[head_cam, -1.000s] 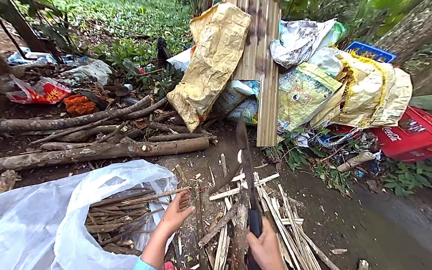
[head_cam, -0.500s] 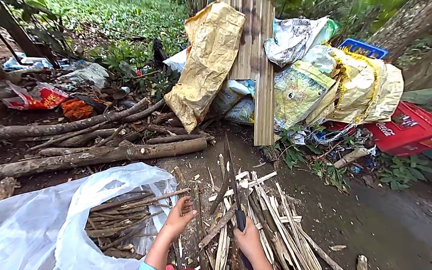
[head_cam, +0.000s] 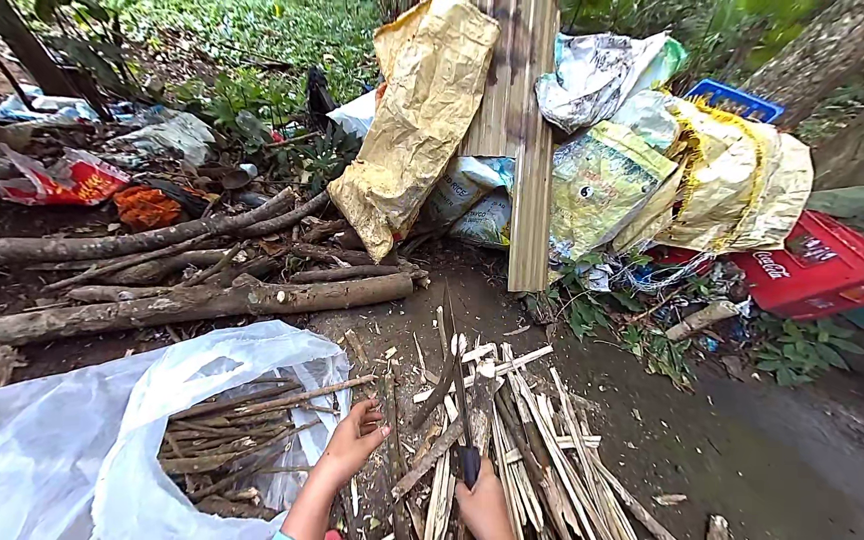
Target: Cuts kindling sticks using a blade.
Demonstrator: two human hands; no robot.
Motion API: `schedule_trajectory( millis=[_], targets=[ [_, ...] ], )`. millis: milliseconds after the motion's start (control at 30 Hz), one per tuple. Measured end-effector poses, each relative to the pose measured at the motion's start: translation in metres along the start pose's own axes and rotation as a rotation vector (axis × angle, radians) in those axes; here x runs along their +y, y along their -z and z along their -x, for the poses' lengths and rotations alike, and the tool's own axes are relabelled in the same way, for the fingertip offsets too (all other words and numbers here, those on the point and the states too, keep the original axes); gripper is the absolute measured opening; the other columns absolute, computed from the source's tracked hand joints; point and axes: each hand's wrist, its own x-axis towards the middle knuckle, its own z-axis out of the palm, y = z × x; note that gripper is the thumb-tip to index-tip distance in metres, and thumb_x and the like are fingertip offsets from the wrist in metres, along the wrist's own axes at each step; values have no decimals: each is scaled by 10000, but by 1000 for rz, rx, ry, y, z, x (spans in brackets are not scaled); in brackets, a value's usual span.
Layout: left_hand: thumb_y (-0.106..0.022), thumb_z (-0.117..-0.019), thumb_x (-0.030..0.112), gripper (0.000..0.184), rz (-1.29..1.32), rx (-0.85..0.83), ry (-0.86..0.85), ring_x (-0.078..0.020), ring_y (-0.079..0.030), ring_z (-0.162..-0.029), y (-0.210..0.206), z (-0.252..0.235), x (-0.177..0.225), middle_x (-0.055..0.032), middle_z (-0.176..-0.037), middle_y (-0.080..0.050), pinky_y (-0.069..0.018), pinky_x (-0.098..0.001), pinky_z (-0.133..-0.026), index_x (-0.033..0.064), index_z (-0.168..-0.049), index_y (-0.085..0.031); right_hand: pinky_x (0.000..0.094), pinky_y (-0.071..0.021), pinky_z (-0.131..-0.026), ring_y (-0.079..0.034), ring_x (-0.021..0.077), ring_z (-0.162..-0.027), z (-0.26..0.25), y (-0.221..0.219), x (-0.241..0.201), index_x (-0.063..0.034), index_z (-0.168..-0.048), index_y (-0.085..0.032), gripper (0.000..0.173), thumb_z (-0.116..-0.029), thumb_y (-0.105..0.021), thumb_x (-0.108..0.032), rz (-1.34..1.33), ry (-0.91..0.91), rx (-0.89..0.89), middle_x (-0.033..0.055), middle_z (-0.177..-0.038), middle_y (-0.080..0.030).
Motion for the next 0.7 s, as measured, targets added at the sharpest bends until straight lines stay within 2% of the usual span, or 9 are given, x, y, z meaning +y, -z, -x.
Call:
schedule_trajectory(
  millis=[100,200,367,467,500,533,600,633,700],
  targets=[
    [-650,-991,58,584,-13,-12,-7,-310,-629,-1235,-1,5,3,-259,-1420,-557,-508,-422,-1052,-35,-1506,-392,542,-537,-806,-678,368,-874,-11,10,-6,67,-1281,-545,465,-855,-708,-23,-56,12,6,241,-951,-671],
    [-652,-990,60,573,-23,-11,-14,-316,-638,-1220,-1,5,0,-259,-1412,-564,-517,-432,-1041,-39,-1497,-405,480,-561,-653,-654,283,-656,-4,27,-9,58,-1215,-564,422,-821,-701,-5,-233,119,87,183,-819,-647],
    [-650,-989,47,565,-3,-10,-3,-298,-642,-1204,-1,5,-9,-259,-1398,-570,-517,-410,-1033,-51,-1492,-412,443,-553,-641,-638,225,-668,39,71,-47,109,-1231,-571,489,-801,-697,-87,-324,418,382,162,-840,-659],
    [-644,-990,51,557,-6,-19,-8,-301,-635,-1221,1,1,-8,-262,-1400,-568,-512,-410,-1043,-56,-1486,-416,365,-561,-646,-636,165,-676,49,64,-57,144,-1253,-527,533,-808,-677,-106,-353,467,469,146,-847,-648],
    [-646,-991,53,549,-7,-21,-5,-301,-635,-1221,2,0,-8,-263,-1402,-568,-511,-411,-1044,-58,-1479,-421,400,-560,-691,-642,207,-719,49,52,-52,159,-1273,-514,533,-827,-690,-74,-332,426,439,179,-872,-652],
    [-646,-992,55,547,-10,-23,3,-301,-635,-1223,3,-1,-9,-262,-1405,-566,-511,-410,-1045,-59,-1478,-421,474,-564,-739,-665,291,-773,44,35,-42,168,-1295,-512,538,-839,-707,-42,-284,346,377,237,-907,-665],
    [-647,-995,63,544,-22,-28,22,-296,-633,-1231,4,-3,-11,-255,-1414,-563,-509,-408,-1052,-53,-1478,-424,570,-545,-868,-690,409,-939,19,-1,-13,114,-1372,-495,573,-868,-716,-45,-82,93,140,296,-1029,-680],
    [-645,-999,65,540,-24,-31,31,-295,-629,-1237,4,-4,-11,-254,-1416,-560,-507,-408,-1055,-49,-1479,-424,577,-538,-916,-696,416,-1015,2,-14,-1,60,-1422,-474,597,-891,-712,-74,26,-21,14,283,-1091,-691],
    [-639,-1004,67,539,-27,-34,29,-295,-625,-1241,4,-6,-9,-255,-1418,-558,-505,-408,-1057,-46,-1483,-419,583,-532,-927,-692,413,-1051,-20,-24,6,28,-1433,-475,591,-900,-703,-86,85,-73,-80,269,-1122,-693]
  ],
)
